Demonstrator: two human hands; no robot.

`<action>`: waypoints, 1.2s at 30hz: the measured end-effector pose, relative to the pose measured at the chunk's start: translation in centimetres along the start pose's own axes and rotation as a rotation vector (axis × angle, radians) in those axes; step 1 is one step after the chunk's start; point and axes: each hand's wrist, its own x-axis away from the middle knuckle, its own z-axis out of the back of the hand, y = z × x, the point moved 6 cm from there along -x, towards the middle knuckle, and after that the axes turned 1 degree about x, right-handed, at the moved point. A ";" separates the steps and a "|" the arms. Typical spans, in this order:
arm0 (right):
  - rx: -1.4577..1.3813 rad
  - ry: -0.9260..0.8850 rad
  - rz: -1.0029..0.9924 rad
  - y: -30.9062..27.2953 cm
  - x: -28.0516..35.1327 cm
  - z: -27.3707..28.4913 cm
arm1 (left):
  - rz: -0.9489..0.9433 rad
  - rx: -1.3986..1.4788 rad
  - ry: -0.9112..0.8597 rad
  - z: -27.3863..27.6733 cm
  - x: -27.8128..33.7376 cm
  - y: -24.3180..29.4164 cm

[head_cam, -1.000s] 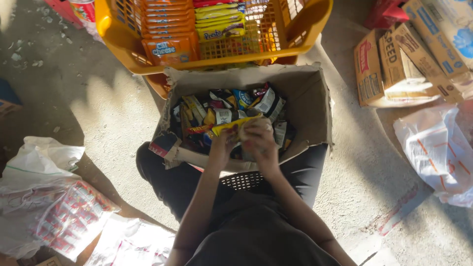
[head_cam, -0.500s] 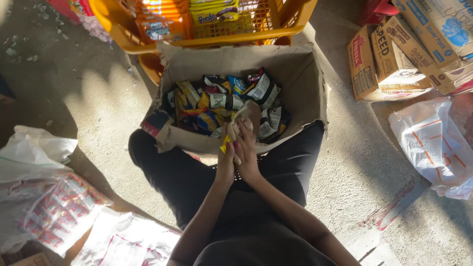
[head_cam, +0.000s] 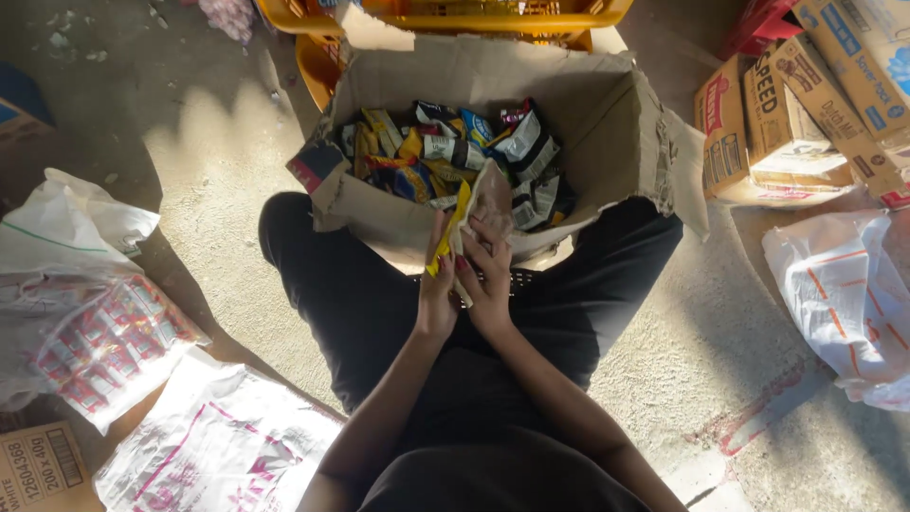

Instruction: Wiping snack packets with a cloth and organizing them into a crate.

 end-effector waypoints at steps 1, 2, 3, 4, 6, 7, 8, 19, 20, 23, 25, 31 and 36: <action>0.004 0.006 0.002 0.0 0.9 -0.1 | 0.000 0.002 -0.007 0.1 0.3 0.1; -0.012 0.011 0.059 -0.4 1.7 -0.2 | -0.007 0.008 -0.005 0.2 0.4 0.3; -0.029 0.017 0.129 -0.7 2.0 -0.3 | -0.025 0.013 -0.007 0.3 0.1 0.7; -0.027 0.023 0.143 -0.8 1.8 0.0 | -0.038 0.014 -0.017 0.0 0.0 0.4; 0.034 0.034 0.186 -1.3 1.5 -0.1 | -0.049 0.014 -0.028 0.1 -0.1 0.4; 0.029 0.039 0.196 -1.3 0.7 0.0 | -0.058 0.008 -0.032 -0.1 0.3 0.6; 0.049 0.074 0.175 -1.2 -0.2 0.4 | -0.066 -0.030 -0.047 -0.4 0.7 0.8; 0.040 0.172 0.114 -4.6 1.1 1.4 | -0.075 -0.016 -0.101 -1.6 1.3 3.1; 0.044 0.168 0.117 -4.7 0.9 1.6 | -0.080 -0.029 -0.105 -1.9 1.2 3.0; 0.020 0.185 0.096 -4.5 0.9 1.7 | -0.070 -0.064 -0.095 -1.8 1.8 3.0; 0.006 0.209 0.077 -4.5 1.2 1.8 | -0.056 -0.077 -0.089 -1.8 2.0 3.0; -0.028 0.201 0.118 -4.4 2.7 0.7 | -0.022 -0.034 -0.058 -1.5 1.8 3.9; -0.011 0.119 0.211 -4.0 1.2 0.3 | -0.002 -0.054 -0.045 -1.5 2.0 3.3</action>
